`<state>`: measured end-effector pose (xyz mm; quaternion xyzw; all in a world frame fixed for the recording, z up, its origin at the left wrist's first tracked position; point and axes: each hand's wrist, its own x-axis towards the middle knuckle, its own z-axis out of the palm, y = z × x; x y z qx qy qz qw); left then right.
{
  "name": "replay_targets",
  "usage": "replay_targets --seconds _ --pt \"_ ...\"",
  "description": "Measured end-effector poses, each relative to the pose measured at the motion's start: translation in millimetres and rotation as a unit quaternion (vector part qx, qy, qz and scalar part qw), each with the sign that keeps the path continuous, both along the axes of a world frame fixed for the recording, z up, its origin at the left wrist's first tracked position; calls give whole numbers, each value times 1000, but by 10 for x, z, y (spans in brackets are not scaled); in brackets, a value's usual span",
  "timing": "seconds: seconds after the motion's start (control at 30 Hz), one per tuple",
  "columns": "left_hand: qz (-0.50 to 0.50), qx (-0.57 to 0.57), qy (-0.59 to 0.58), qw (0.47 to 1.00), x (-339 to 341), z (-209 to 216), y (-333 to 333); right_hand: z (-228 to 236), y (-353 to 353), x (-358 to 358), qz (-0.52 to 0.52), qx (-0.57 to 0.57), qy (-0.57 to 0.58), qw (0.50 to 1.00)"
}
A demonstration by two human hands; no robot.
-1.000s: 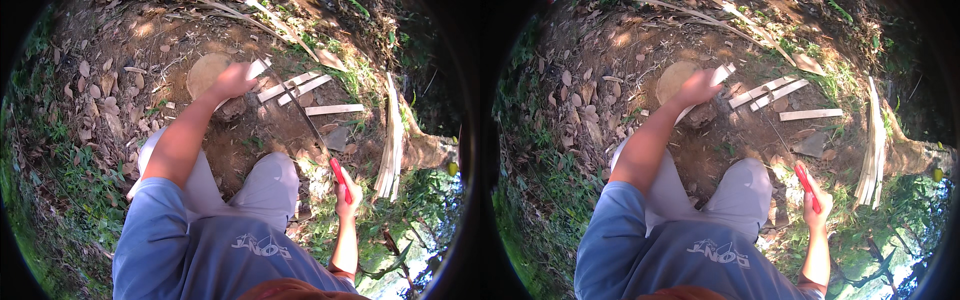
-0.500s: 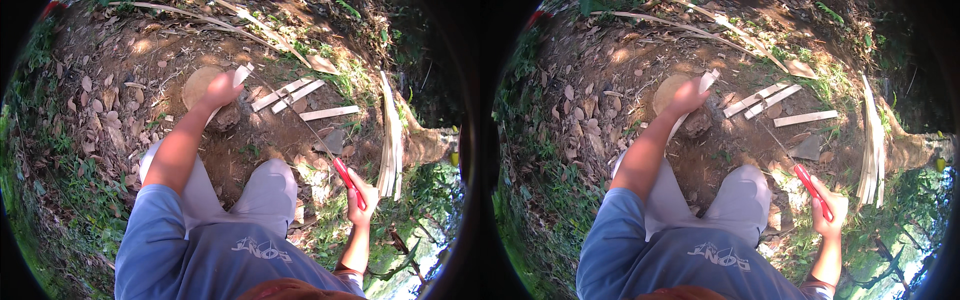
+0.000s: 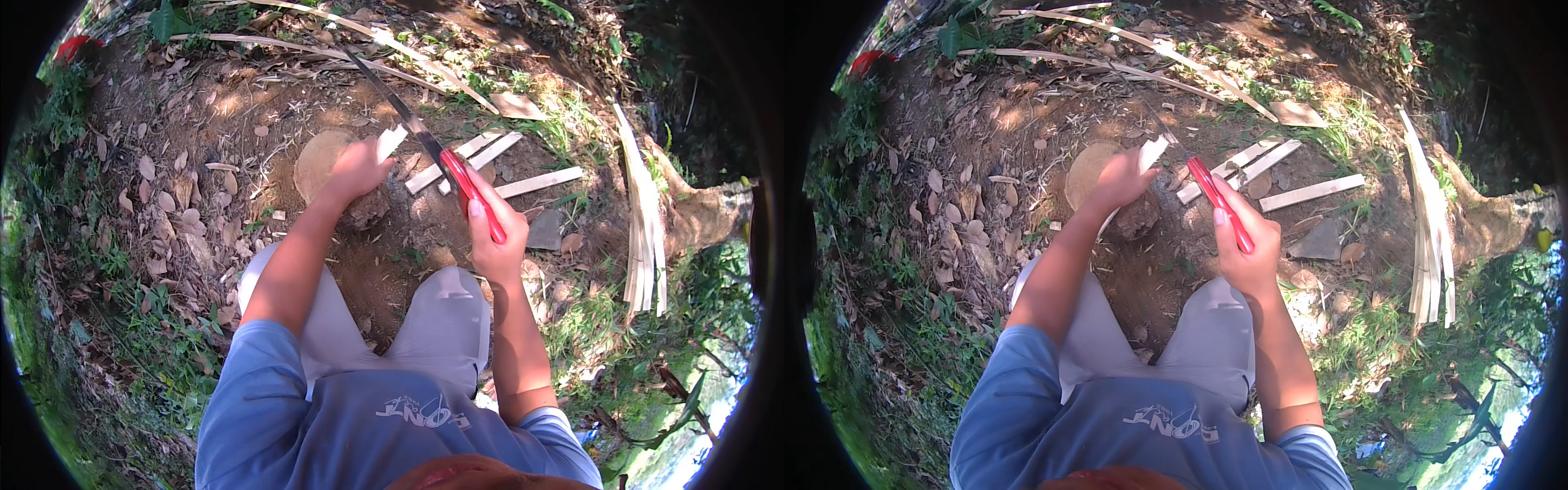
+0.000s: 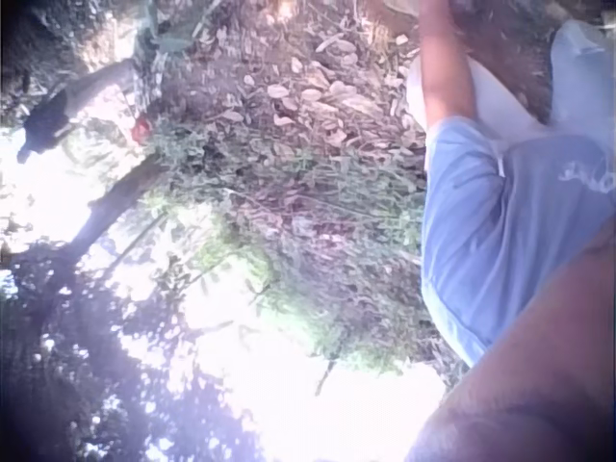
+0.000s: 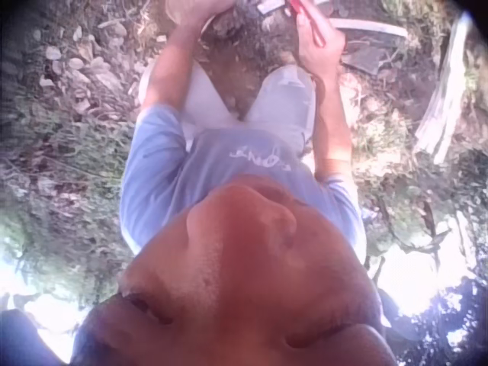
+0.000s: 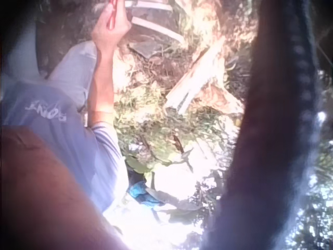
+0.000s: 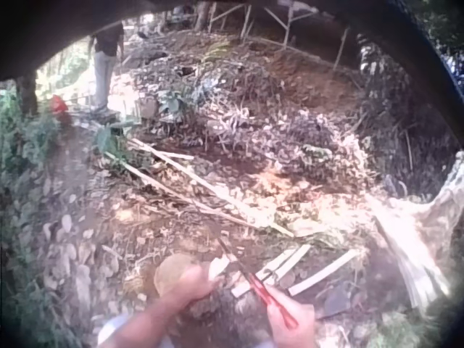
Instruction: The person kneels on the ground and uses a red hand saw to cut thin wooden strips into shorter pieces. They repeatedly position the wood on a tree stump, saw through it, and place the cut pieces aside.
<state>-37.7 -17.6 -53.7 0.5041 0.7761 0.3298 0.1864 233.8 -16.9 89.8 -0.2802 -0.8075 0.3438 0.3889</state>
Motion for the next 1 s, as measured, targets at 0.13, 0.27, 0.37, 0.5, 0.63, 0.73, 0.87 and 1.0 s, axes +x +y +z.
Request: replay_targets --seconds 0.13,0.27,0.37,0.5,0.63,0.73,0.87,1.0 --pt "101 56 141 983 318 0 -20 -282 267 -442 34 -49 37 998" --pt "131 54 122 982 337 3 -31 -273 397 -766 44 -9 -21 999" --pt "148 42 72 985 374 -4 -33 -369 503 -954 50 -5 -14 999" --pt "146 25 85 985 325 -23 -37 -384 598 -1012 61 -38 -17 997" --pt "140 6 85 987 327 12 -23 -261 483 -983 68 -6 -43 997" --pt "144 13 77 986 328 -20 -24 -23 334 -779 62 -28 -109 992" --pt "141 13 69 988 294 -50 -46 421 -16 -350 57 -1 -229 972" --pt "133 17 55 989 298 -33 -56 1093 -404 47 47 24 -277 959"
